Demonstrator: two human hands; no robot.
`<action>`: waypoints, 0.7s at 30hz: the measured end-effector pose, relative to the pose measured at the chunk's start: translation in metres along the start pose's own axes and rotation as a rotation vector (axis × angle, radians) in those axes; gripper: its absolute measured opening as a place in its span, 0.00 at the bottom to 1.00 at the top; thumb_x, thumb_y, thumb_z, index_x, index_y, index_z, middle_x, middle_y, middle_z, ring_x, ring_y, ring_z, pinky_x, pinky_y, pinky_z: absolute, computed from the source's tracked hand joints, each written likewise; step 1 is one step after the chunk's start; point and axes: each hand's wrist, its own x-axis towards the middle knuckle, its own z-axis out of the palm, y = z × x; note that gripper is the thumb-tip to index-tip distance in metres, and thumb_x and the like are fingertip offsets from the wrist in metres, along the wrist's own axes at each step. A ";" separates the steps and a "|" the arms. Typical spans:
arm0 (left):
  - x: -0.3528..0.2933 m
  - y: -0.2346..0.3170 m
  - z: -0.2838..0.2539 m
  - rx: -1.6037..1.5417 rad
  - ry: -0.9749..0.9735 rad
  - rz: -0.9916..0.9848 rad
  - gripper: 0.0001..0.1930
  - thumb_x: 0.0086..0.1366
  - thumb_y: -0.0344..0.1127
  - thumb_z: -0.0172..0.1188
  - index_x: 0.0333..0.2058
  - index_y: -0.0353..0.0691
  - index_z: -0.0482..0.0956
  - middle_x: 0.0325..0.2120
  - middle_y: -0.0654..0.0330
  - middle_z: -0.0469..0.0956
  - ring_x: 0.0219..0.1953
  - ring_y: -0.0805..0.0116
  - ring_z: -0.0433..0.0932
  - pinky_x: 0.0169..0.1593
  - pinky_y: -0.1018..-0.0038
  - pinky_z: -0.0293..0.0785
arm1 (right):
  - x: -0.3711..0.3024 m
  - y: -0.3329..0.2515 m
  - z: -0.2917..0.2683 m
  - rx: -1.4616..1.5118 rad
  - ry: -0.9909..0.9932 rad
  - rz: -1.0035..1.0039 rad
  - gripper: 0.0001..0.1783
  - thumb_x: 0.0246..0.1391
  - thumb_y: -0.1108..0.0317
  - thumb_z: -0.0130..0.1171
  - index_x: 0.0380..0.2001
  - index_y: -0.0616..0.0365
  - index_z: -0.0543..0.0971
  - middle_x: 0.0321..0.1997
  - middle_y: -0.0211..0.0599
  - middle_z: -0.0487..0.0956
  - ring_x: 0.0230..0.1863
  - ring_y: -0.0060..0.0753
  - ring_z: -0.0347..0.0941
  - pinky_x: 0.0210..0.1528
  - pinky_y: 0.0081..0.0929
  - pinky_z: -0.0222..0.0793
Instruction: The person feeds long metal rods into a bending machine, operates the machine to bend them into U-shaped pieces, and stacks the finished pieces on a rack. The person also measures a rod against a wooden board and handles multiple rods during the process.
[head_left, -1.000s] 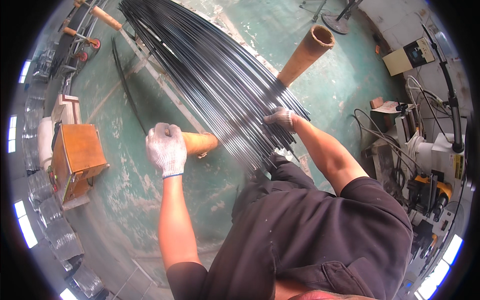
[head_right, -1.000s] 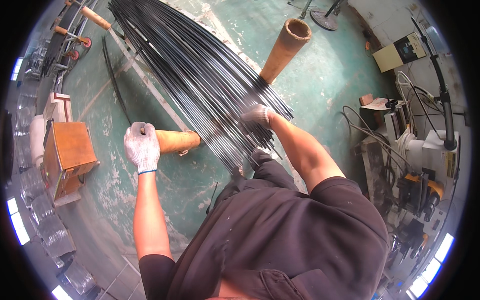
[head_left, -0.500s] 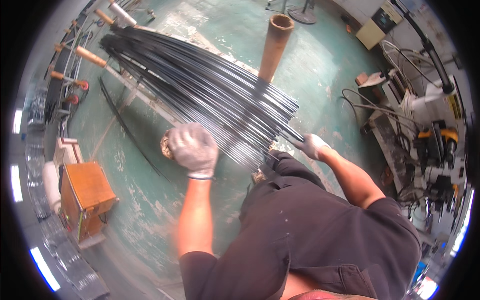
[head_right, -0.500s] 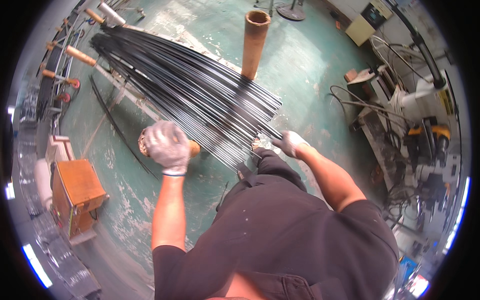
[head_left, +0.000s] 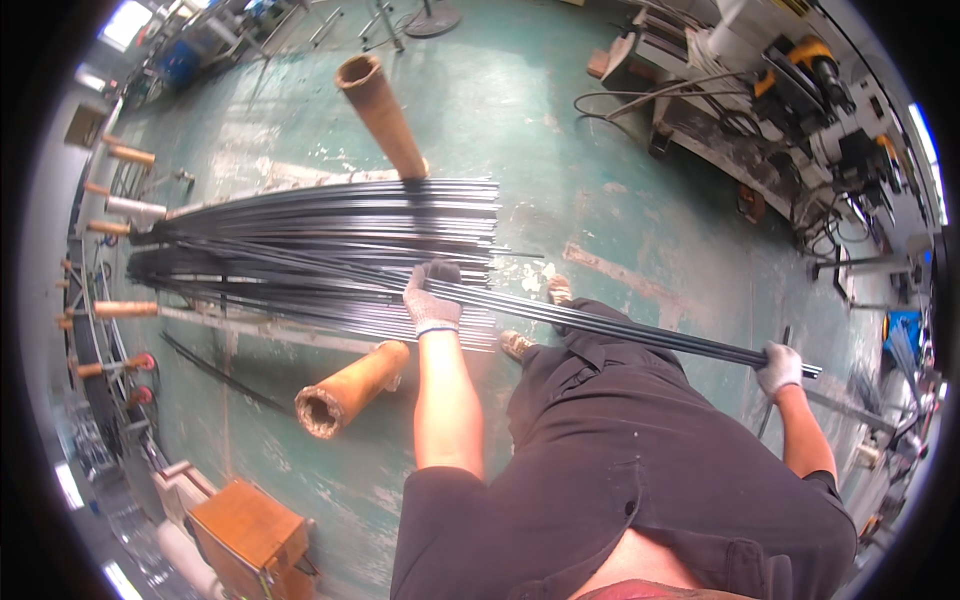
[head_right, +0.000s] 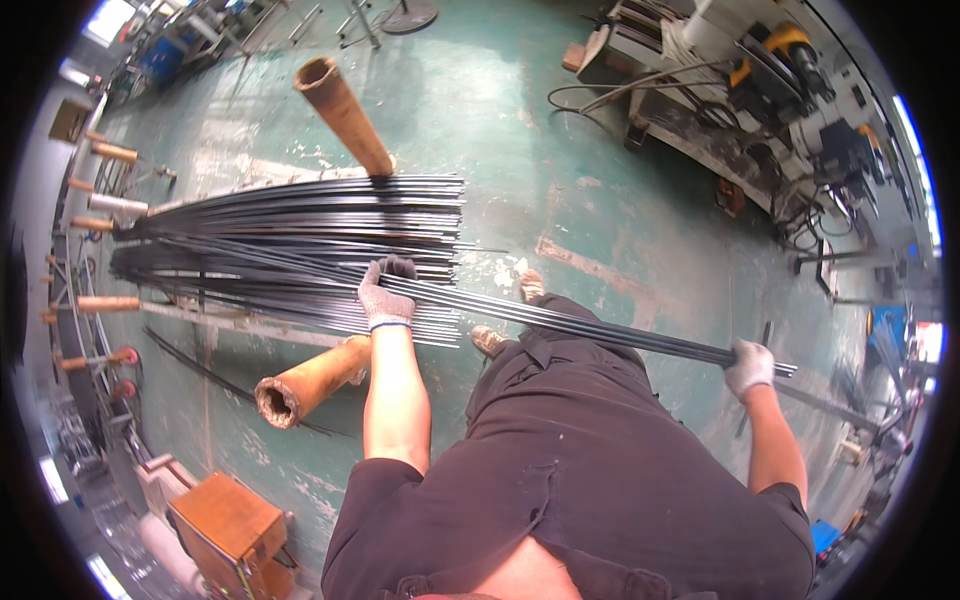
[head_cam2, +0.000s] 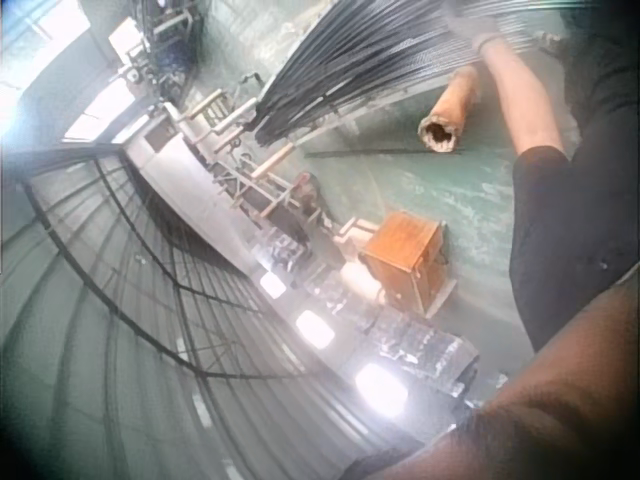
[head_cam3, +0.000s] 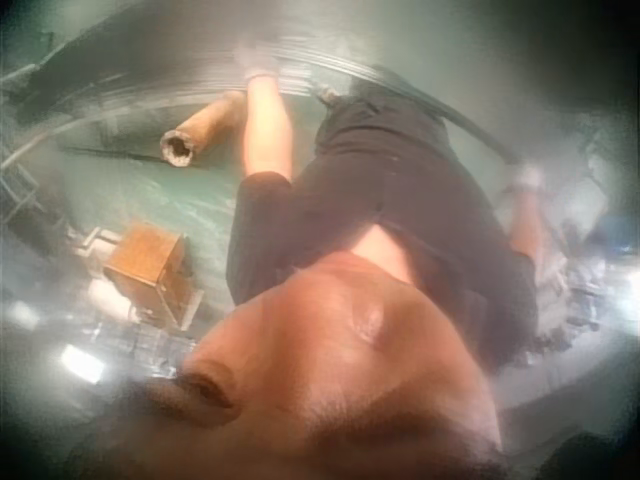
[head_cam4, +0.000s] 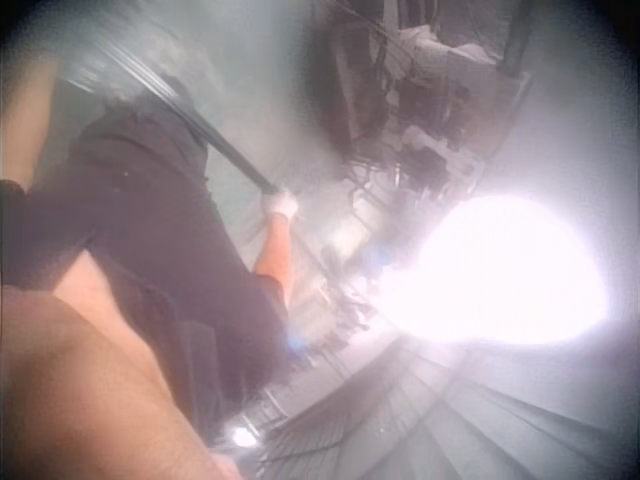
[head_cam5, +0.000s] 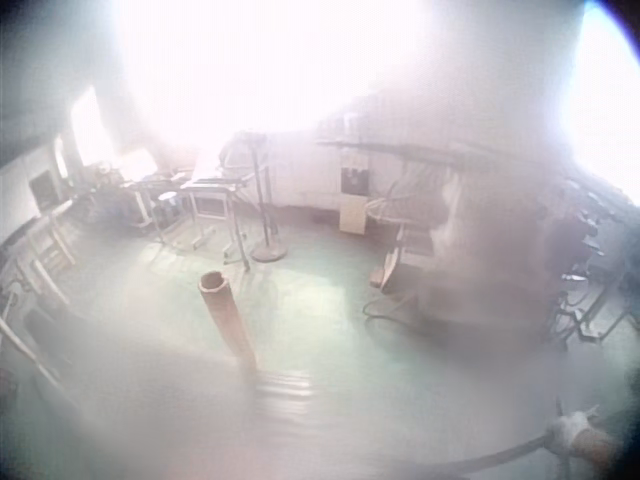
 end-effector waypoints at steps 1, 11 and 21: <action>0.004 -0.001 -0.001 0.010 0.065 -0.020 0.15 0.79 0.40 0.59 0.35 0.34 0.80 0.30 0.55 0.82 0.30 0.59 0.80 0.45 0.58 0.85 | 0.003 -0.027 0.008 0.052 0.073 -0.040 0.15 0.54 0.56 0.75 0.26 0.53 0.83 0.31 0.47 0.86 0.41 0.60 0.85 0.48 0.52 0.80; -0.102 -0.111 0.071 0.925 -0.435 0.417 0.09 0.65 0.13 0.55 0.34 0.31 0.82 0.33 0.55 0.83 0.37 0.66 0.83 0.47 0.66 0.86 | 0.071 0.030 0.022 0.130 0.522 -0.136 0.18 0.55 0.58 0.76 0.21 0.51 0.77 0.24 0.42 0.79 0.32 0.55 0.79 0.42 0.49 0.74; -0.186 -0.139 0.231 0.267 -0.418 0.227 0.07 0.70 0.23 0.64 0.45 0.33 0.81 0.31 0.56 0.80 0.36 0.61 0.79 0.50 0.61 0.81 | 0.137 0.273 0.143 0.215 0.401 0.431 0.03 0.53 0.68 0.71 0.29 0.51 0.85 0.38 0.45 0.84 0.53 0.58 0.80 0.64 0.51 0.74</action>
